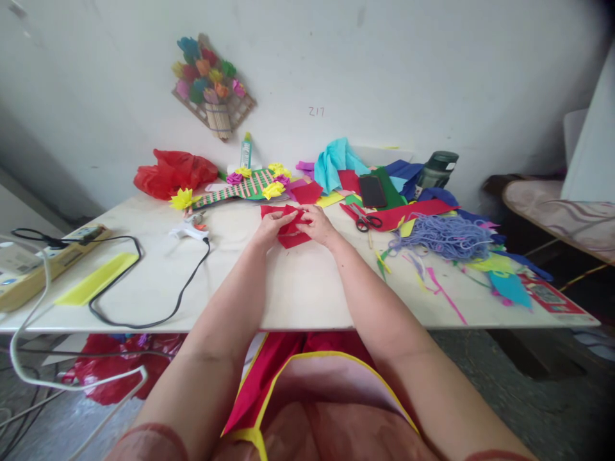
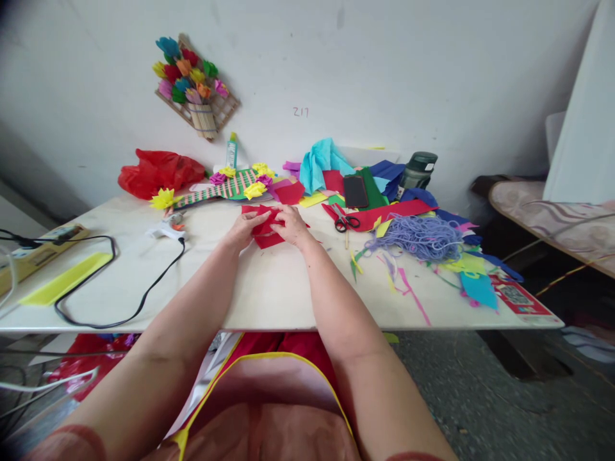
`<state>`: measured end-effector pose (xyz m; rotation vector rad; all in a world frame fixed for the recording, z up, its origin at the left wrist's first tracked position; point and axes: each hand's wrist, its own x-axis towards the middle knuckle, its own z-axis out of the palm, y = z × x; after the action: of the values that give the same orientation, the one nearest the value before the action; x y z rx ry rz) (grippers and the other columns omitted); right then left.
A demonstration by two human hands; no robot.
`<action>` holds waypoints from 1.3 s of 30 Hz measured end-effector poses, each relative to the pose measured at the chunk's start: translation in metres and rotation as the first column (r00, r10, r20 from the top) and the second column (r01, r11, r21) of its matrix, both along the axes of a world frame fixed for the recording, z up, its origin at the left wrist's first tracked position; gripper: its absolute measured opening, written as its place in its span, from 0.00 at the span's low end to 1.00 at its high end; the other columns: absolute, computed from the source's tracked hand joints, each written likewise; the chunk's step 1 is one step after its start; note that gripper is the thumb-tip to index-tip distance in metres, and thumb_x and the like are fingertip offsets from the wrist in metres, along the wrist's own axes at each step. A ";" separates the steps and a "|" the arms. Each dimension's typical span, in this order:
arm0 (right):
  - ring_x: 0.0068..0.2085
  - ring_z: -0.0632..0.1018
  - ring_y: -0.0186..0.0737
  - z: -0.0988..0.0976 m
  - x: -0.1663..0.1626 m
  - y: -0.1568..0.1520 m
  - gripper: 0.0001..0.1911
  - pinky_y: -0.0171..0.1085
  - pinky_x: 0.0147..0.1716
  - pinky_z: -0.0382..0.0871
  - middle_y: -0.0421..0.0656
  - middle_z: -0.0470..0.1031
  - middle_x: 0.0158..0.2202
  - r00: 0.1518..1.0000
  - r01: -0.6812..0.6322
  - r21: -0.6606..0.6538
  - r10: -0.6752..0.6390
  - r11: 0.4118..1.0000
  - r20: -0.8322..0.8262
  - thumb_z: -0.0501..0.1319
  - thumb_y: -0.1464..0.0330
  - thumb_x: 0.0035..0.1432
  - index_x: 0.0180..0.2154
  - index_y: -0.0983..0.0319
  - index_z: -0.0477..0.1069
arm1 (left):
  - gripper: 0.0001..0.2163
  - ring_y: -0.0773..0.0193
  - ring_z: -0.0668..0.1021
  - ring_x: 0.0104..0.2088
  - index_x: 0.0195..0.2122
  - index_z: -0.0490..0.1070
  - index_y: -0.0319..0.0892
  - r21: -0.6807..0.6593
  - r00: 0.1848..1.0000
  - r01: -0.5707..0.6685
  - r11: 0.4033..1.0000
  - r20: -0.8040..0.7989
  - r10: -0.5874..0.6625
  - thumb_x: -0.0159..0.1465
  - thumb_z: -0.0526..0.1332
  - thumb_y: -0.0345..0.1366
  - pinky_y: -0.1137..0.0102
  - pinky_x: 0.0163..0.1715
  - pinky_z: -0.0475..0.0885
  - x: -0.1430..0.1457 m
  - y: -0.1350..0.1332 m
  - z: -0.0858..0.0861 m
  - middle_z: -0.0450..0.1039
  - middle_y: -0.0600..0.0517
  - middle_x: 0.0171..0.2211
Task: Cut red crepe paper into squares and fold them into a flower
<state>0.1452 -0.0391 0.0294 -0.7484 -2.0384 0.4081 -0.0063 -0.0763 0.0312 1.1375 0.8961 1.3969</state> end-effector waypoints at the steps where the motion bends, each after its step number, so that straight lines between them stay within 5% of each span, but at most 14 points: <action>1: 0.49 0.69 0.46 0.000 0.000 0.000 0.10 0.47 0.52 0.60 0.46 0.71 0.46 1.000 0.002 -0.002 -0.002 1.000 0.002 0.63 0.72 0.44 0.18 0.60 0.64 | 0.15 0.66 0.76 0.25 0.31 0.75 0.36 0.005 1.000 0.009 1.000 -0.011 -0.009 0.45 0.70 0.39 0.72 0.28 0.71 0.000 0.000 0.000 0.75 0.50 0.24; 13: 0.49 0.70 0.46 -0.001 0.000 -0.001 0.08 0.45 0.52 0.60 0.47 0.71 0.45 0.998 0.030 -0.066 -0.033 0.997 -0.053 0.63 0.72 0.43 0.18 0.61 0.66 | 0.15 0.66 0.75 0.22 0.30 0.75 0.35 0.087 0.995 0.016 0.996 -0.104 -0.007 0.44 0.70 0.40 0.72 0.25 0.70 -0.004 0.008 -0.008 0.74 0.52 0.21; 25: 0.46 0.72 0.41 0.000 0.005 -0.002 0.05 0.39 0.45 0.65 0.47 0.71 0.43 0.937 -0.017 -0.339 -0.103 0.941 -0.334 0.64 0.70 0.42 0.21 0.64 0.69 | 0.18 0.63 0.77 0.24 0.31 0.75 0.33 0.066 0.994 -0.093 0.993 -0.058 0.097 0.43 0.71 0.40 0.68 0.27 0.73 0.000 0.004 -0.003 0.74 0.50 0.22; 34: 0.31 0.74 0.31 0.008 0.009 -0.005 0.09 0.32 0.31 0.66 0.39 0.73 0.31 0.788 -0.236 -0.654 -0.253 0.719 -0.561 0.61 0.69 0.45 0.32 0.62 0.68 | 0.17 0.64 0.76 0.23 0.30 0.75 0.34 0.076 0.987 -0.140 0.987 -0.075 0.145 0.43 0.70 0.41 0.69 0.27 0.73 0.001 0.005 -0.002 0.75 0.50 0.22; 39: 0.23 0.72 0.31 0.009 0.009 -0.009 0.13 0.30 0.21 0.60 0.40 0.72 0.23 0.847 -0.300 -0.736 -0.185 0.607 -0.498 0.65 0.61 0.44 0.26 0.64 0.69 | 0.17 0.65 0.76 0.23 0.29 0.75 0.34 0.101 0.983 -0.154 0.983 -0.080 0.162 0.42 0.71 0.41 0.71 0.26 0.72 0.000 0.006 -0.004 0.75 0.51 0.22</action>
<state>0.1541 -0.0482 0.0383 -0.9399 -1.2678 1.4783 -0.0063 -0.0699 0.0276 1.2293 1.0102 1.5420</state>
